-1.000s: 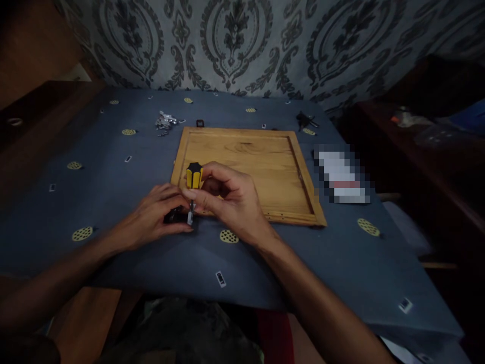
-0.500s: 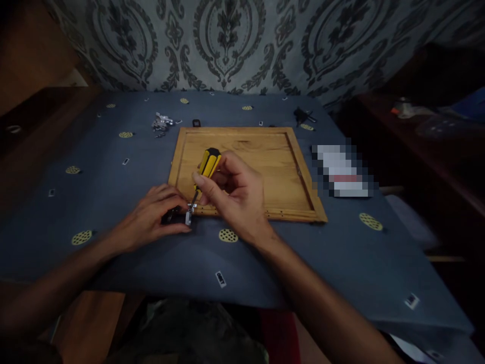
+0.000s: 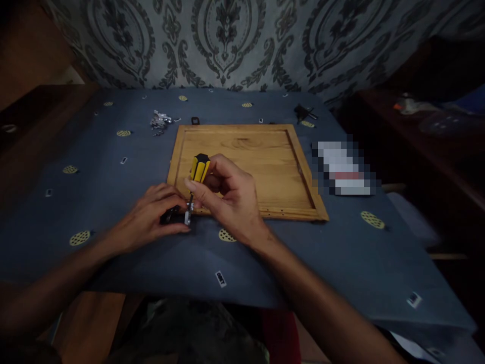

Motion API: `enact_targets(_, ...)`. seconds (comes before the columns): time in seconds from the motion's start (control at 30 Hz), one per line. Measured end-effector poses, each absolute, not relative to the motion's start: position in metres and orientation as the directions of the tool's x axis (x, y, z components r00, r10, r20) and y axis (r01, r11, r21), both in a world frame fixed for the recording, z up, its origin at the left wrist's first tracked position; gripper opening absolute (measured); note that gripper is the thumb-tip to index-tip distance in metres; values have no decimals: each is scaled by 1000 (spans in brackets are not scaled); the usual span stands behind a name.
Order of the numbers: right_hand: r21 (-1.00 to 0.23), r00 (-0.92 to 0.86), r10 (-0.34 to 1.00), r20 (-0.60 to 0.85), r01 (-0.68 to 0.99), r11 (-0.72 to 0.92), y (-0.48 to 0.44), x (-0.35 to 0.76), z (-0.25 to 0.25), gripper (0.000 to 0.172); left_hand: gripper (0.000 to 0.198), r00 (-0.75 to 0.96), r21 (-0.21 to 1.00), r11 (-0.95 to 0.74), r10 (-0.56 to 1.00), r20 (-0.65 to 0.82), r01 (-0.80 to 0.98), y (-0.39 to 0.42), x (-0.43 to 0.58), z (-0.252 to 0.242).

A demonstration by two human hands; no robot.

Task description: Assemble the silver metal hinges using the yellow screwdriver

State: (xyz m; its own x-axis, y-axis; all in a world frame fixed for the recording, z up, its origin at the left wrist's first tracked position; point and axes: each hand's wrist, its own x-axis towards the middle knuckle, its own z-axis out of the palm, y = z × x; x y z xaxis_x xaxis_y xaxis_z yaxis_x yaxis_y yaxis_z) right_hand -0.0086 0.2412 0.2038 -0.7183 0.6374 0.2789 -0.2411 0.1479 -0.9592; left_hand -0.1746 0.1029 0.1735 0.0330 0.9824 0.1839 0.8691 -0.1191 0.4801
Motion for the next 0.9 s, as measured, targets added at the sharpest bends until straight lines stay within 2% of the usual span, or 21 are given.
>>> enact_targets(0.23, -965, -765, 591, 257, -233, 118, 240, -6, 209, 36, 32, 37, 473, -128, 980, 197, 871, 103, -174, 172)
enact_targets(0.43, -954, -779, 554, 294, -200, 224, 244, -3, 212, 31, 33, 42, 458, -129, 980, 196, 879, 102, -174, 173)
enact_targets(0.7, -925, -831, 443, 336, -203, 320, 254, 2, 218, 37, 30, 45, 474, -125, 983, 177, 872, 103, -175, 176)
enact_targets(0.9, -923, -797, 486, 360, -228, 310, 252, -2, 215, 36, 30, 54, 456, -131, 982, 179, 880, 104, -175, 178)
